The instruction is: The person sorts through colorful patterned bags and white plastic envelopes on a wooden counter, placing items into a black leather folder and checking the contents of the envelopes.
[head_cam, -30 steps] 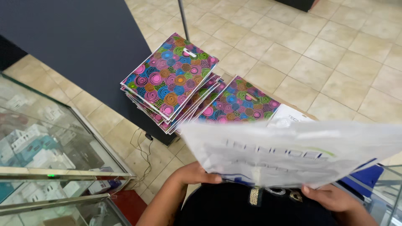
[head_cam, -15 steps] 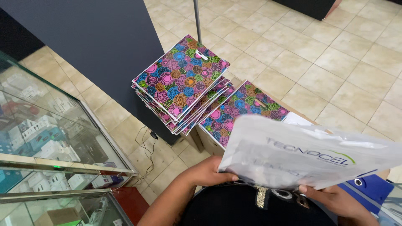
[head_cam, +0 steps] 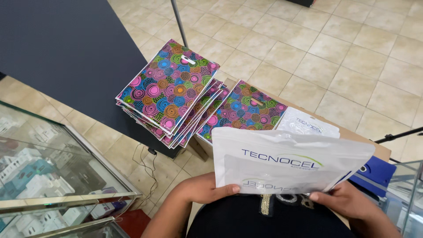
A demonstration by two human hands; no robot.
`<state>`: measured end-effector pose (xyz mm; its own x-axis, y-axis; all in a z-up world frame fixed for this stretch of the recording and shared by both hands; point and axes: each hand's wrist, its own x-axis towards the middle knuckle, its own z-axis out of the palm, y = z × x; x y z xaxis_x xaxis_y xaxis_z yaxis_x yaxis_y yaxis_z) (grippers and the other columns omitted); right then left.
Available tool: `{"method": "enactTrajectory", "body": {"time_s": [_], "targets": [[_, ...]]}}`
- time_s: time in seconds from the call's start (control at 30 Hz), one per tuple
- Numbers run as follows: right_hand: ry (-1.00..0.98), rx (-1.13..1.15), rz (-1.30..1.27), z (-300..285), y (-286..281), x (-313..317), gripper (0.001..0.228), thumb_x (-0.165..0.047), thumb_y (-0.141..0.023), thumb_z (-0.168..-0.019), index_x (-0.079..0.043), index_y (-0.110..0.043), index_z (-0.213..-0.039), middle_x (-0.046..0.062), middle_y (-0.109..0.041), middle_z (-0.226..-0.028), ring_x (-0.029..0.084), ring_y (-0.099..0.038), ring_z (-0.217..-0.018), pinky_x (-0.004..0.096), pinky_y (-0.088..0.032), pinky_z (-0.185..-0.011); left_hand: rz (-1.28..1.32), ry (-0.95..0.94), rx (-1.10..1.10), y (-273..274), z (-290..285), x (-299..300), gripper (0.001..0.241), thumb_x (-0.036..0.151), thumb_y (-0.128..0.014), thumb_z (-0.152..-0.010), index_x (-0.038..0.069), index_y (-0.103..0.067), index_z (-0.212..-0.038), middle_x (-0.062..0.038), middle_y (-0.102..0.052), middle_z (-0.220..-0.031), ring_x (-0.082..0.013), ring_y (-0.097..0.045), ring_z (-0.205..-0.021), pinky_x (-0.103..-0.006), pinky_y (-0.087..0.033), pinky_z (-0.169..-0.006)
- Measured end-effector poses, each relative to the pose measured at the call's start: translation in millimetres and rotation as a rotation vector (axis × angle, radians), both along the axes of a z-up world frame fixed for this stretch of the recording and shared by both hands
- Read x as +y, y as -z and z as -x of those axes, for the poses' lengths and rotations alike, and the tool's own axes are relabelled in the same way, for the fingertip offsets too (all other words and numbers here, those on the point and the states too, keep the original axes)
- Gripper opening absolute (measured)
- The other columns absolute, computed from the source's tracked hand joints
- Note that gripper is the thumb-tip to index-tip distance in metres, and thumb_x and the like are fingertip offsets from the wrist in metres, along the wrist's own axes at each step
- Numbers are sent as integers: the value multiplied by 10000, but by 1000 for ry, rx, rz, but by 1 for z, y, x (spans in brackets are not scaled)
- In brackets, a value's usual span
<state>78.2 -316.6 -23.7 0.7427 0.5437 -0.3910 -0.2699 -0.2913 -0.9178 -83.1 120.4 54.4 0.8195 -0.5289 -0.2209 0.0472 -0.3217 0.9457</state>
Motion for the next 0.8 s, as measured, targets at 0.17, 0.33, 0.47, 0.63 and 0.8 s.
{"method": "enactTrajectory", "body": {"time_s": [0.17, 0.33, 0.47, 0.63, 0.8], "targets": [[85, 13, -40, 10, -16, 15, 500, -107, -764, -959, 76, -874, -1410, 189, -904, -1489, 324, -823, -1361, 459, -600, -1202, 6, -47, -5, 33, -10, 3, 664, 546, -567, -1111, 114, -591, -1615, -111, -671, -1632, -313, -647, -1471, -462, -527, -1225], [-131, -216, -13, 13, -24, 19, 446, -243, -807, -971, -27, -932, -1341, 57, -938, -1422, 214, -844, -1327, 381, -641, -1147, 336, -333, -237, 36, -9, 11, 425, 244, -806, -1062, 78, -736, -1447, -75, -755, -1441, -266, -738, -1330, -446, -624, -1141], [-184, -314, -52, 18, -31, 16, 377, -246, -801, -998, -53, -964, -1278, 14, -951, -1324, 169, -831, -1225, 361, -628, -1094, 261, -424, -106, 36, -16, 3, 249, 258, -808, -1069, 67, -884, -1210, 24, -853, -1048, -101, -744, -938, -278, -574, -812], [114, -487, -89, 18, 15, -19, 352, -129, -806, -979, 1, -900, -1293, 91, -943, -1224, 224, -877, -1128, 367, -692, -1072, 33, -421, -77, 22, -26, -10, 327, 355, -760, -1061, 128, -891, -1257, 65, -869, -1141, -90, -753, -1061, -281, -574, -922], [166, -252, -3, 29, 0, -3, 327, -142, -808, -976, 35, -975, -1195, 138, -985, -1156, 251, -887, -1033, 383, -716, -930, 162, -420, -412, 39, -32, -7, 310, 303, -770, -1095, 125, -860, -1333, -35, -898, -1209, -118, -801, -957, -289, -598, -798]]}}
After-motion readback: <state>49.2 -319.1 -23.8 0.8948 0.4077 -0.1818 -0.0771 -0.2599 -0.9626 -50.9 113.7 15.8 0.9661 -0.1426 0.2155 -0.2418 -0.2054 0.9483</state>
